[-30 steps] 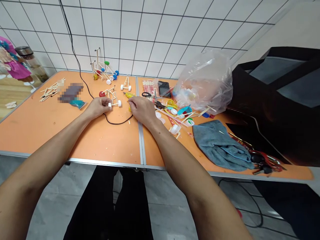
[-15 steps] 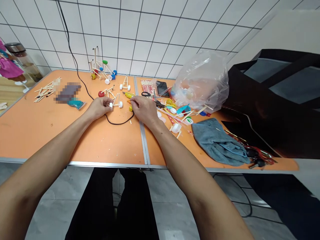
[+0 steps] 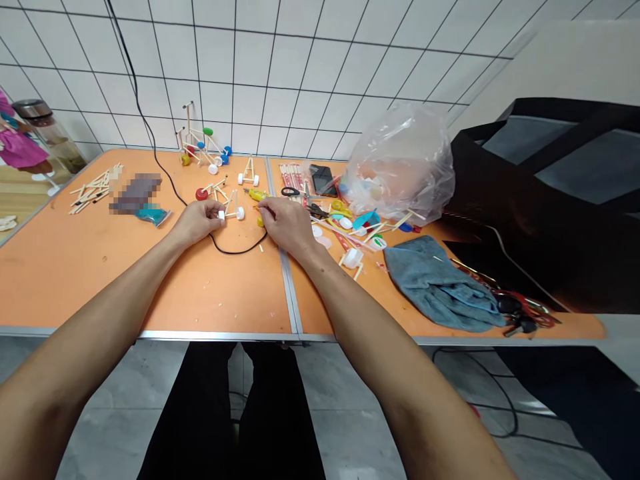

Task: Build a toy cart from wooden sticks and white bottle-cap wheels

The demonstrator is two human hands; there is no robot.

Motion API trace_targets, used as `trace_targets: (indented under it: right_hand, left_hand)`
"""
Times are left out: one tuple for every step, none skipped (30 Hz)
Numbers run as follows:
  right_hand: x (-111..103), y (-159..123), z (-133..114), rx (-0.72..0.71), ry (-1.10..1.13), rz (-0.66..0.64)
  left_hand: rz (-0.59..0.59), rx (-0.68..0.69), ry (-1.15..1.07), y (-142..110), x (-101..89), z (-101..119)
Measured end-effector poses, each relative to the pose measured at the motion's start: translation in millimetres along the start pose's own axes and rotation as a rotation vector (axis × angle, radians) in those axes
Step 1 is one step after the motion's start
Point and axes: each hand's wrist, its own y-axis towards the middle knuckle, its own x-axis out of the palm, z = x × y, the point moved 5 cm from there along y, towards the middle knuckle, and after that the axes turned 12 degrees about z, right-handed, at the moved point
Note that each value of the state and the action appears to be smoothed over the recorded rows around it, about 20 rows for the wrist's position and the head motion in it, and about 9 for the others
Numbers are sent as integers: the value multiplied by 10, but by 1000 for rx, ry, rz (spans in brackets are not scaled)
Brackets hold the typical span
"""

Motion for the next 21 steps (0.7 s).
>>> trace_targets:
  right_hand:
    - [1, -3, -2, 1, -3, -3]
    - [3, -6, -7, 2, -8, -8]
    - [4, -8, -14, 2, -13, -12]
    - [5, -11, -22, 2, -16, -16]
    - [4, -13, -31, 0, -17, -19]
    - [4, -14, -39, -4, -14, -21]
    - [3, -16, -45, -7, -11, -22]
    - [3, -16, -48, -10, -8, -23]
    - [4, -16, -47, -11, -6, -25]
    - [6, -16, -45, -11, -4, -26]
    - [8, -15, -42, -11, -4, -27]
    - [10, -13, -38, -11, -4, -27]
    - [12, -12, -36, -10, -4, -29]
    - [15, -12, -35, -9, -4, -31]
    - [17, -11, -37, -9, -4, -34]
    - [18, -12, -40, -8, -3, -36]
    - [18, -12, -43, -6, -2, -38]
    - [19, -14, -47, -5, -1, -40]
    - [19, -15, -50, -4, -1, -41]
    - [19, -16, -51, -2, -2, -42]
    - [20, -17, -52, -2, -2, -43]
  left_hand:
    - [2, 8, 8, 4, -5, -1]
    - [2, 13, 12, 7, -8, 0]
    - [1, 16, 13, 9, -9, 1]
    - [-2, 16, 11, 9, -8, 4]
    - [-4, 13, 7, 9, -6, 6]
    - [-6, 8, 2, 8, -4, 9]
    - [-6, 4, -1, 6, -2, 13]
    - [-5, 0, -2, 3, -2, 17]
    - [-2, -2, 0, -1, -3, 21]
    - [1, -4, 2, -6, -5, 26]
    - [3, -5, 6, -11, -8, 32]
    - [4, -7, 9, -17, -11, 37]
    - [4, -11, 10, -23, -14, 41]
    - [4, -14, 12, -29, -17, 46]
    - [4, -19, 14, -33, -20, 49]
    - [3, -24, 16, -37, -23, 51]
    - [1, -28, 17, -39, -24, 52]
    - [0, -29, 18, -39, -25, 53]
    - [-3, -31, 19, -39, -25, 52]
    - [-6, -32, 18, -38, -25, 51]
    - [-8, -31, 16, -36, -25, 50]
